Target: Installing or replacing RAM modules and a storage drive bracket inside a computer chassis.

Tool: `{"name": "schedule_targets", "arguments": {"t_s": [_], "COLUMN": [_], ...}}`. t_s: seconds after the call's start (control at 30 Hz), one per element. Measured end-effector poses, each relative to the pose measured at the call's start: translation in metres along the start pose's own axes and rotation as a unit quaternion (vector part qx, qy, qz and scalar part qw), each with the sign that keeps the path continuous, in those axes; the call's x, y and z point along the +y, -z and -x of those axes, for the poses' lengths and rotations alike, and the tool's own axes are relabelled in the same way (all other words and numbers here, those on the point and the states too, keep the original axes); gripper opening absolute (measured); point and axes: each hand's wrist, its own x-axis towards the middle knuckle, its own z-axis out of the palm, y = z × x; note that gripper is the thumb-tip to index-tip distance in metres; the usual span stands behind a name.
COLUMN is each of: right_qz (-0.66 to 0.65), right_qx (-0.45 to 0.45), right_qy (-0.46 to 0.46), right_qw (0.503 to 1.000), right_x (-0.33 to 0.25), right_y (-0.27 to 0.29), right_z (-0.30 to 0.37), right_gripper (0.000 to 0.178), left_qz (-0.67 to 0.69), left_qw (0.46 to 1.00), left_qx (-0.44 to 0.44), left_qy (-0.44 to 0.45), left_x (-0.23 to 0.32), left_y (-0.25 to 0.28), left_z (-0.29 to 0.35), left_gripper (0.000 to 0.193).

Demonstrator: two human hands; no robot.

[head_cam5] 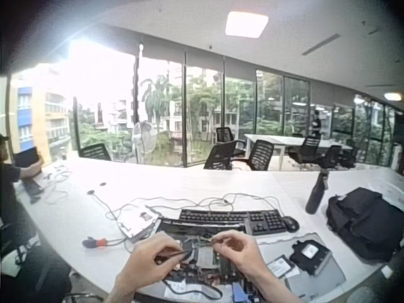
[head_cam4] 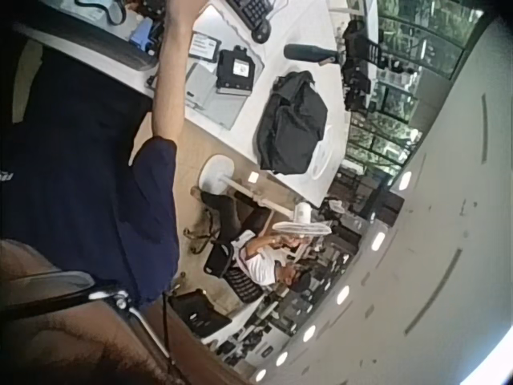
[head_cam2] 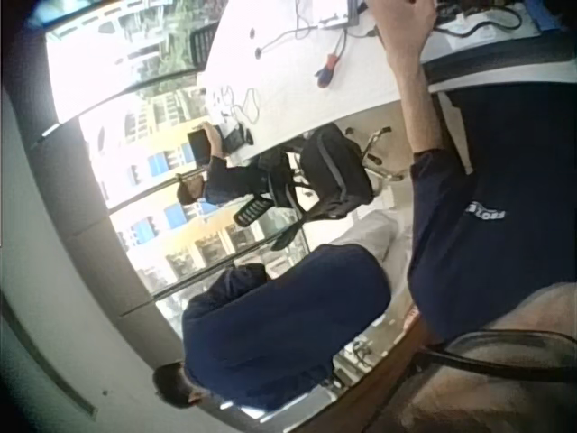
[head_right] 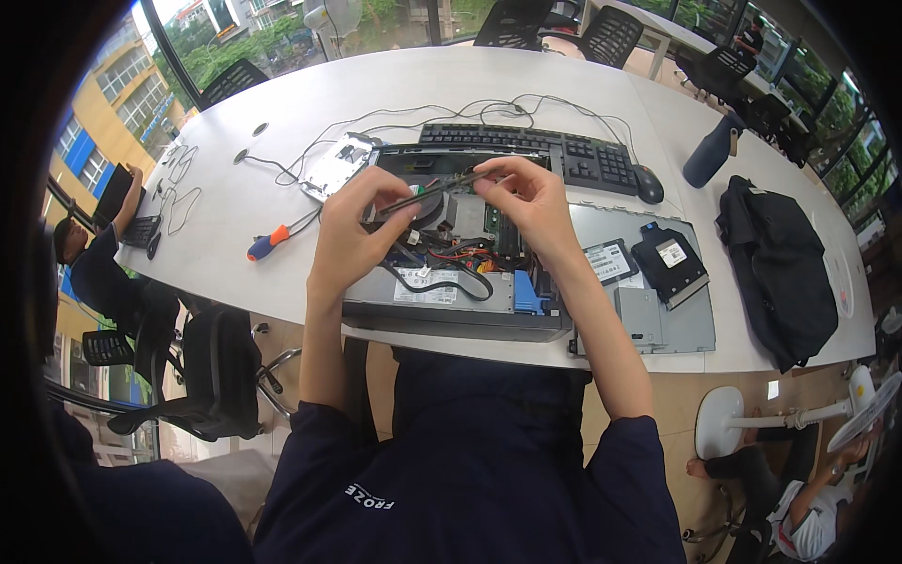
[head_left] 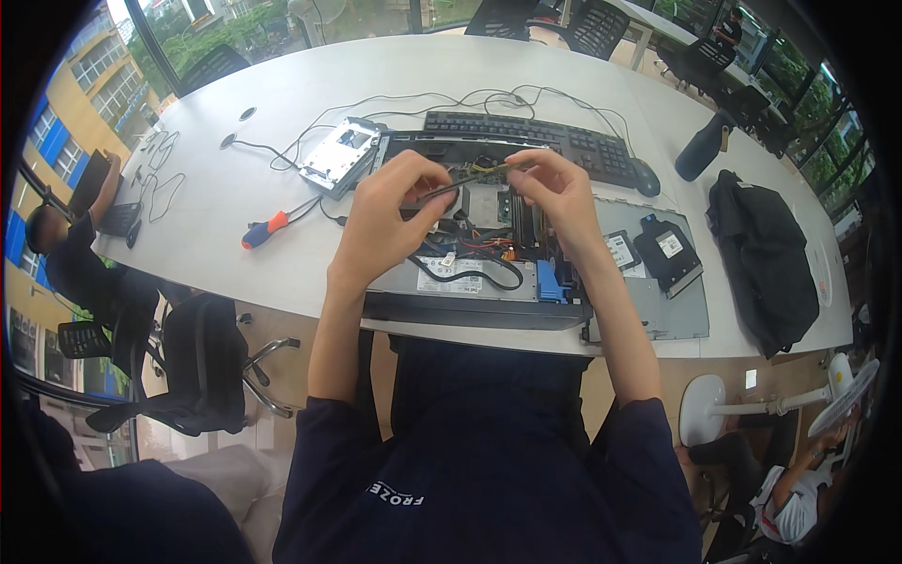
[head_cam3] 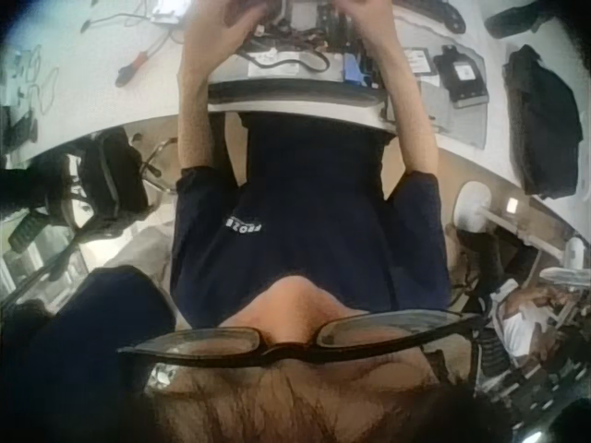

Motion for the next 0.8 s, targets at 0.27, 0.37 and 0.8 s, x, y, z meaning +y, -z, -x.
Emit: {"name": "schedule_targets", "arguments": {"t_s": [0.27,0.37,0.8], "right_qz": [0.053,-0.112,-0.153], "right_qx": [-0.021,-0.106,-0.095], "right_qy": [0.014,-0.145,-0.137], "right_qw": [0.998,0.977,0.974], "right_x": [0.003,-0.008,-0.005], "right_y": [0.001,0.004,0.004], "right_z": [0.0,-0.005,0.0], "right_gripper": [0.034,0.042,0.027], "left_qz": [-0.029,-0.116,-0.031], "left_qw": [0.997,0.981,0.995], "left_qx": [-0.004,0.052,0.025], "left_qy": [-0.07,-0.145,0.097], "left_x": [-0.001,0.002,0.004], "left_y": [-0.002,-0.006,-0.019], "left_z": [0.006,0.006,0.012], "left_gripper": [0.026,0.032,0.042]}}
